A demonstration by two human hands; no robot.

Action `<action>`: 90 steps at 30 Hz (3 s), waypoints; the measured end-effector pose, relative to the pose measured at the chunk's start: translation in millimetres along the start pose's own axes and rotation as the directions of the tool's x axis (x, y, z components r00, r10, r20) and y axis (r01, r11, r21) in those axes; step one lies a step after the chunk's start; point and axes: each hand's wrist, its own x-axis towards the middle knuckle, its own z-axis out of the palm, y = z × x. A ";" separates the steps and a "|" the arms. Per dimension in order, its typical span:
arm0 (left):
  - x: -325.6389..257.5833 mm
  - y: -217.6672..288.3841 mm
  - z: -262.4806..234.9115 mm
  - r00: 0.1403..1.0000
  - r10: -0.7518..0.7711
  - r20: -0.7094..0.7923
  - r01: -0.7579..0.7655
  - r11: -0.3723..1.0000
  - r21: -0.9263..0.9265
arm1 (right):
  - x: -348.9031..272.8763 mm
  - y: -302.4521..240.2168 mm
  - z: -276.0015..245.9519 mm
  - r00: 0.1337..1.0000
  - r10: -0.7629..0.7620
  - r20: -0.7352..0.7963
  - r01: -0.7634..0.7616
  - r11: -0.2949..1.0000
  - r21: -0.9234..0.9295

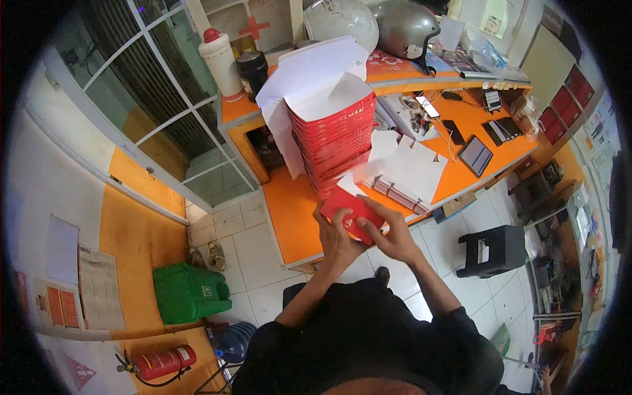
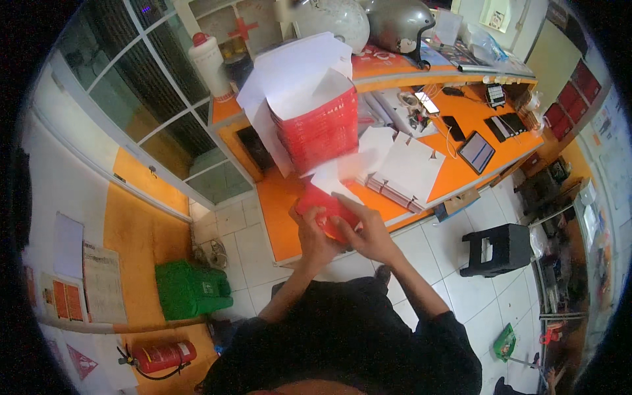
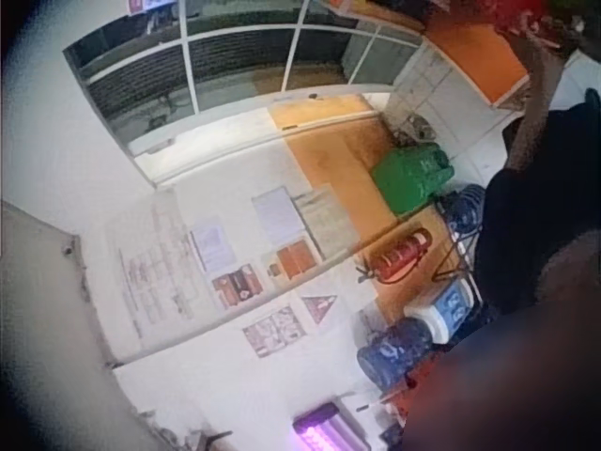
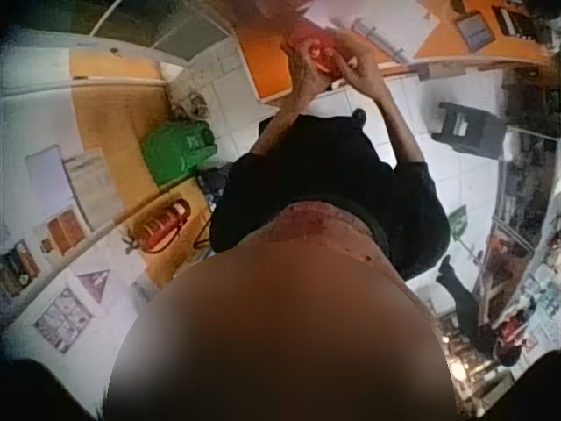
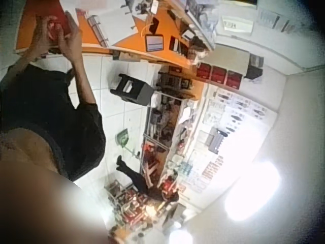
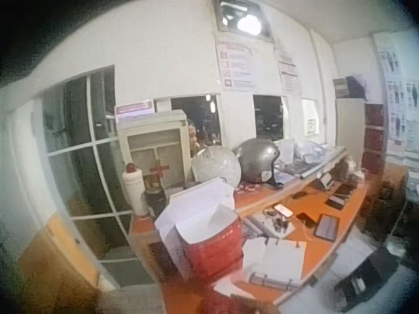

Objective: The person assembles multiple red and white cardboard boxes by folding and stacking them on an orange counter. Later, the person puts on a disposable glove, retrieves cooked chicken from a heated display, and cuts it into pieces on a cutting board using a knife.

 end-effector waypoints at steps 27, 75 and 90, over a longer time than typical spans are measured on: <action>220.1 -136.7 -52.6 0.980 0.136 0.148 -0.118 0.985 -0.129 | 323.1 -126.5 16.3 0.821 -0.100 0.563 0.476 0.663 -0.577; 198.6 -102.4 -37.3 0.976 0.217 0.011 -0.217 0.976 -0.015 | 327.6 -37.3 84.0 0.998 0.020 0.066 0.041 0.601 -0.798; 190.4 -116.2 -20.1 0.939 0.336 -0.069 -0.338 0.941 -0.030 | 327.4 -37.2 93.3 0.992 0.120 0.034 -0.051 0.635 -0.770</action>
